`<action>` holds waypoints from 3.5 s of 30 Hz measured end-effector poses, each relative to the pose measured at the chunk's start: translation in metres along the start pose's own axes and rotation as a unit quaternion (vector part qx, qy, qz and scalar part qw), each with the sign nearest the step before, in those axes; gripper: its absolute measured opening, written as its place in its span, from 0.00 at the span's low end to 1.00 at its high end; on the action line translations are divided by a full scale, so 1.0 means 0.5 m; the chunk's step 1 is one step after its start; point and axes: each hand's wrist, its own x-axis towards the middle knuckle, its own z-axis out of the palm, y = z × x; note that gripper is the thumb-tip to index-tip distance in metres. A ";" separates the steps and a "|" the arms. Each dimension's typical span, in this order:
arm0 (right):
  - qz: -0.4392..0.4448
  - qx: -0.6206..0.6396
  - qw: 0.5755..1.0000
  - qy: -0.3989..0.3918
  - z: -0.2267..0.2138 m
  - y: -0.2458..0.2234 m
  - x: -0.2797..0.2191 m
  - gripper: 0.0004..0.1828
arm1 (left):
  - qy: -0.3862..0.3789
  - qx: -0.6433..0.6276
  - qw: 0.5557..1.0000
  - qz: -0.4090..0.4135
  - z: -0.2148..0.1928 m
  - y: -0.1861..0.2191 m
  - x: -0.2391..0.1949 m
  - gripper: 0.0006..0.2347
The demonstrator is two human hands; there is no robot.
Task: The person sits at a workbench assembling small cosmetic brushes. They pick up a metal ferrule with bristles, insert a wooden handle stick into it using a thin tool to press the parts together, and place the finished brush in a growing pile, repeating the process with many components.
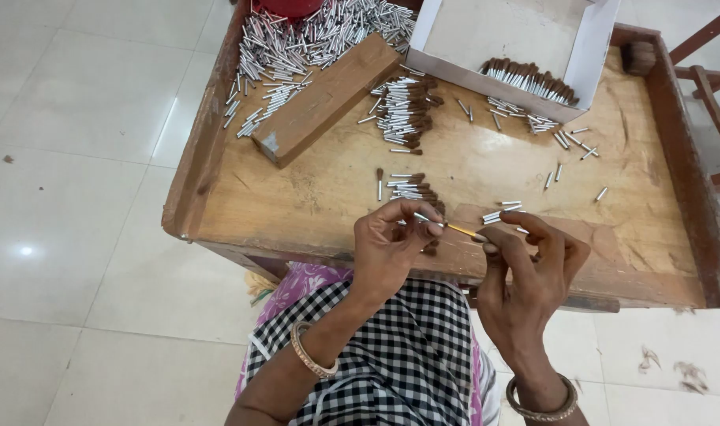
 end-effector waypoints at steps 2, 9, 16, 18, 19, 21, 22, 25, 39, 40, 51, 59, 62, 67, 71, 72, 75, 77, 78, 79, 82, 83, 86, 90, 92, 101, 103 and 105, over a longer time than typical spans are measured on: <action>-0.007 -0.009 1.000 0.003 -0.002 0.008 -0.005 0.14 | -0.003 0.022 1.000 -0.005 0.000 -0.012 -0.004 0.03; -0.033 -0.051 0.998 0.014 -0.004 0.029 -0.023 0.16 | 0.001 0.015 1.000 -0.008 0.007 -0.006 -0.015 0.03; -0.035 -0.049 0.998 0.035 0.003 0.021 -0.034 0.16 | 0.014 0.134 0.990 0.044 0.012 -0.012 -0.023 0.04; -0.036 -0.046 0.997 0.051 0.011 0.016 -0.041 0.15 | 0.009 0.130 0.989 0.074 0.020 -0.003 -0.029 0.03; -0.035 -0.046 0.997 0.051 0.017 0.018 -0.047 0.15 | 0.008 0.130 0.989 0.073 0.020 -0.005 -0.030 0.03; -0.034 -0.034 0.996 0.076 0.032 0.021 -0.058 0.17 | 0.012 0.174 0.982 0.066 0.018 -0.010 -0.033 0.03; -0.034 -0.033 0.996 0.075 0.034 0.023 -0.057 0.17 | 0.013 0.174 0.982 0.066 0.018 -0.007 -0.033 0.03; 0.019 0.043 0.998 0.042 0.031 0.027 -0.040 0.18 | -0.030 0.050 0.995 0.086 0.014 0.003 -0.027 0.05; 0.151 0.457 0.872 -0.084 0.036 0.058 -0.035 0.02 | -0.090 0.203 0.975 0.016 0.033 0.027 -0.057 0.07; 0.152 0.458 0.872 -0.086 0.039 0.054 -0.038 0.02 | -0.089 0.203 0.975 0.015 0.039 0.040 -0.055 0.07; 0.227 0.445 0.863 -0.080 0.036 0.022 -0.047 0.12 | -0.083 0.072 0.993 -0.034 0.003 -0.027 -0.041 0.04; 0.105 0.269 0.957 -0.009 0.064 0.035 -0.071 0.06 | -0.106 0.027 0.991 -0.073 0.007 -0.013 -0.053 0.04; 0.017 0.181 0.983 -0.013 0.047 0.041 -0.060 0.07 | -0.060 0.255 0.963 0.069 0.010 0.043 -0.038 0.07; 0.052 -0.013 0.998 -0.021 0.012 0.121 -0.023 0.13 | -0.002 0.610 0.766 0.203 -0.007 0.068 -0.005 0.13; 0.106 -0.106 0.988 -0.039 0.012 0.180 -0.016 0.10 | 0.015 0.646 0.728 0.231 0.008 0.059 -0.004 0.14; 0.102 -0.106 0.988 -0.051 0.017 0.191 -0.017 0.10 | 0.001 0.644 0.728 0.235 0.012 0.053 -0.006 0.16; 0.079 -0.059 0.993 -0.070 0.031 0.176 -0.013 0.09 | -0.047 0.548 0.795 0.255 0.051 0.019 -0.025 0.11; 0.080 0.021 0.995 -0.056 0.020 0.125 -0.012 0.08 | -0.056 0.507 0.826 0.242 0.079 0.032 -0.024 0.11; 0.087 0.095 0.991 -0.041 0.013 0.099 -0.013 0.08 | -0.071 0.459 0.856 0.227 0.092 0.038 -0.023 0.12; 0.083 0.101 0.991 -0.042 0.010 0.086 -0.015 0.08 | -0.065 0.464 0.854 0.229 0.090 0.029 -0.026 0.12; 0.003 0.065 0.998 0.021 0.005 0.053 -0.014 0.13 | -0.031 0.465 0.850 0.244 0.083 0.016 -0.030 0.07; -0.008 0.050 0.998 0.038 0.006 0.046 -0.013 0.13 | -0.040 0.477 0.845 0.239 0.081 0.019 -0.031 0.08; -0.015 0.055 0.998 0.035 -0.003 0.017 0.004 0.11 | -0.035 0.409 0.893 0.186 0.074 0.024 -0.025 0.08; 0.009 0.008 1.000 0.028 0.006 0.046 -0.042 0.08 | -0.019 0.015 0.999 0.025 0.028 -0.027 -0.009 0.06; 0.022 0.002 0.999 0.022 0.008 0.042 -0.045 0.09 | -0.016 0.005 1.000 0.013 0.025 -0.029 -0.011 0.05; 0.036 -0.006 0.999 0.038 0.016 0.025 -0.062 0.12 | 0.007 0.121 0.993 0.010 0.027 -0.037 -0.034 0.03; 0.033 -0.007 0.998 0.045 0.021 0.027 -0.063 0.12 | 0.009 0.146 0.989 0.014 0.029 -0.036 -0.036 0.03; 0.024 0.034 0.998 0.043 0.030 0.036 -0.062 0.08 | 0.001 0.072 0.995 0.062 0.030 -0.026 -0.034 0.04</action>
